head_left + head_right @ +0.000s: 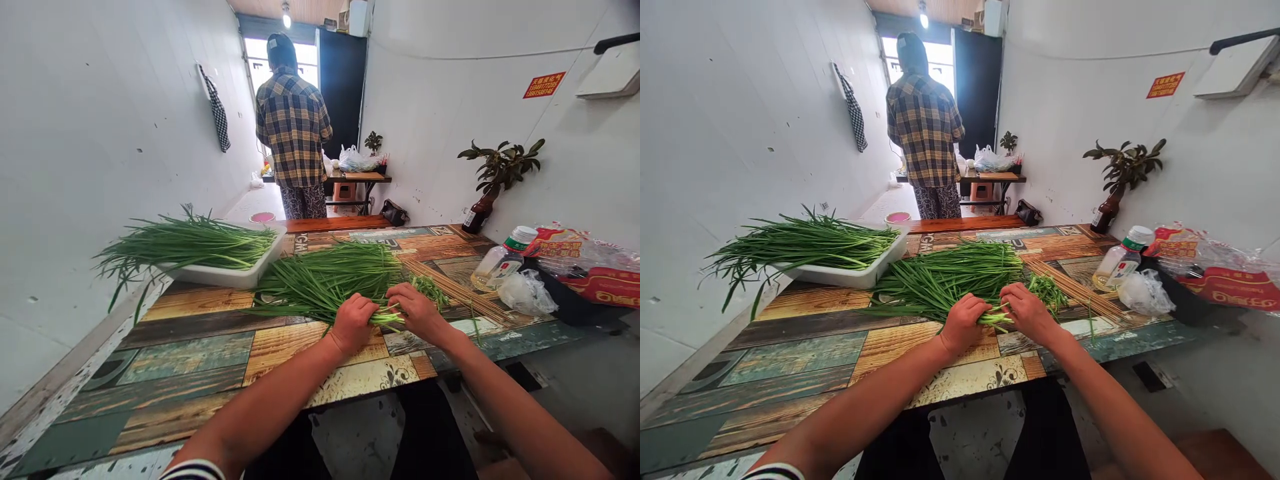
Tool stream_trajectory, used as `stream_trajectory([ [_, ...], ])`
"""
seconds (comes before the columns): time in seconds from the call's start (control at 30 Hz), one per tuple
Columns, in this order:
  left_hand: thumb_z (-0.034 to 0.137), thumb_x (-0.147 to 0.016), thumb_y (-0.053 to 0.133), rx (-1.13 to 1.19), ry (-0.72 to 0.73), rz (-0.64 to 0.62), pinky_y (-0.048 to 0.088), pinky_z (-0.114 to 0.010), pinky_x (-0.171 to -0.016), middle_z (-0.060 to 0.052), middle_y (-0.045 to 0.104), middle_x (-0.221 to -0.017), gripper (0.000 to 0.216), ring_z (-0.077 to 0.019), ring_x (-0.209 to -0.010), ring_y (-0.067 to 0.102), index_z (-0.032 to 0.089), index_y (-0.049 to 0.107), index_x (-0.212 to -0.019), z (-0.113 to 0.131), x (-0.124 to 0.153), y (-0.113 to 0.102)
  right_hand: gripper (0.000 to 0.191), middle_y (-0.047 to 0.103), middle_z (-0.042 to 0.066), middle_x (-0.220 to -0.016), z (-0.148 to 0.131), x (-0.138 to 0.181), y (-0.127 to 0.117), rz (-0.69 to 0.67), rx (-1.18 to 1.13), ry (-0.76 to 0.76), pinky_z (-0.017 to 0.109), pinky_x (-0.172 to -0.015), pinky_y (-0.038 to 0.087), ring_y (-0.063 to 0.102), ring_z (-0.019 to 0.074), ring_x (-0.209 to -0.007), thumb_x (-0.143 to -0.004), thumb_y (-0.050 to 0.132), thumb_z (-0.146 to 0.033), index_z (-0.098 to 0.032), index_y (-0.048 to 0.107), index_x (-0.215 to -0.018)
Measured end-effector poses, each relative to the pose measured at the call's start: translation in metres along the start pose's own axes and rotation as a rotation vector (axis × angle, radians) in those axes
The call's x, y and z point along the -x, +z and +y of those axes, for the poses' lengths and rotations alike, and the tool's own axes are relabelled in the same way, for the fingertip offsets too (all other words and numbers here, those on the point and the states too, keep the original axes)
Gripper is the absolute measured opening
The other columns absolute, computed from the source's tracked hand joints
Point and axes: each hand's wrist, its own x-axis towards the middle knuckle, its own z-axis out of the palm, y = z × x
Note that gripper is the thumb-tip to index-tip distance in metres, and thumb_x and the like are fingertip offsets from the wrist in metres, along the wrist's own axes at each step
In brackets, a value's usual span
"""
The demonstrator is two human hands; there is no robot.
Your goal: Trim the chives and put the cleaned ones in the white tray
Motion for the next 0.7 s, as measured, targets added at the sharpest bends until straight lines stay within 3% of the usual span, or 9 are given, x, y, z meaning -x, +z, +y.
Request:
stream_trajectory([
  [0.23, 0.005, -0.073, 0.050, 0.016, -0.027, 0.008, 0.047, -0.032, -0.066, -0.006, 0.063, -0.077, 0.020, -0.0193, -0.073, 0.054, 0.017, 0.062, -0.085, 0.000, 0.000, -0.002, 0.013, 0.061, 0.010, -0.100, 0.039, 0.021, 0.002, 0.113, 0.052, 0.203, 0.042, -0.088, 0.044, 0.055, 0.0229, -0.099, -0.089, 0.047, -0.025, -0.020, 0.058, -0.083],
  [0.37, 0.005, -0.073, 0.052, 0.024, -0.024, 0.035, 0.047, -0.032, -0.065, -0.006, 0.064, -0.077, 0.018, -0.0198, -0.073, 0.054, 0.015, 0.061, -0.085, 0.001, 0.000, -0.002, 0.026, 0.063, 0.008, -0.080, 0.050, 0.025, -0.010, 0.276, 0.070, 0.393, 0.039, -0.081, 0.045, 0.059, 0.0225, -0.084, -0.086, 0.053, -0.037, -0.021, 0.057, -0.066],
  [0.43, 0.006, -0.075, 0.051, 0.021, -0.017, 0.029, 0.047, -0.032, -0.065, -0.006, 0.064, -0.078, 0.017, -0.0198, -0.073, 0.053, 0.015, 0.061, -0.086, 0.001, 0.000, -0.003, 0.035, 0.061, 0.005, -0.069, 0.041, 0.019, -0.017, 0.277, -0.006, 0.473, 0.035, -0.072, 0.046, 0.058, 0.0204, -0.072, -0.084, 0.053, -0.044, -0.021, 0.054, -0.058],
  [0.5, 0.006, -0.077, 0.050, 0.010, 0.002, 0.000, 0.047, -0.031, -0.065, -0.006, 0.064, -0.078, 0.017, -0.0193, -0.073, 0.053, 0.015, 0.061, -0.086, 0.001, -0.001, -0.003, 0.034, 0.062, 0.004, -0.069, 0.026, 0.010, -0.021, 0.193, -0.140, 0.500, 0.031, -0.063, 0.045, 0.058, 0.0188, -0.067, -0.084, 0.051, -0.046, -0.022, 0.059, -0.062],
  [0.6, 0.008, -0.080, 0.050, -0.019, 0.035, -0.043, 0.046, -0.030, -0.065, -0.005, 0.063, -0.078, 0.016, -0.0183, -0.073, 0.052, 0.017, 0.062, -0.086, 0.002, -0.001, -0.004, 0.030, 0.065, 0.003, -0.074, 0.005, -0.006, -0.020, -0.053, -0.346, 0.445, 0.027, -0.058, 0.043, 0.057, 0.0176, -0.068, -0.085, 0.047, -0.045, -0.022, 0.065, -0.077],
  [0.7, 0.012, -0.083, 0.051, -0.039, 0.039, -0.052, 0.045, -0.029, -0.065, -0.005, 0.062, -0.077, 0.013, -0.0178, -0.072, 0.052, 0.017, 0.062, -0.085, 0.003, -0.002, -0.006, 0.032, 0.059, 0.000, -0.062, -0.003, -0.019, -0.013, -0.362, -0.462, 0.389, 0.025, -0.055, 0.038, 0.051, 0.0146, -0.061, -0.084, 0.046, -0.043, -0.020, 0.063, -0.068],
])
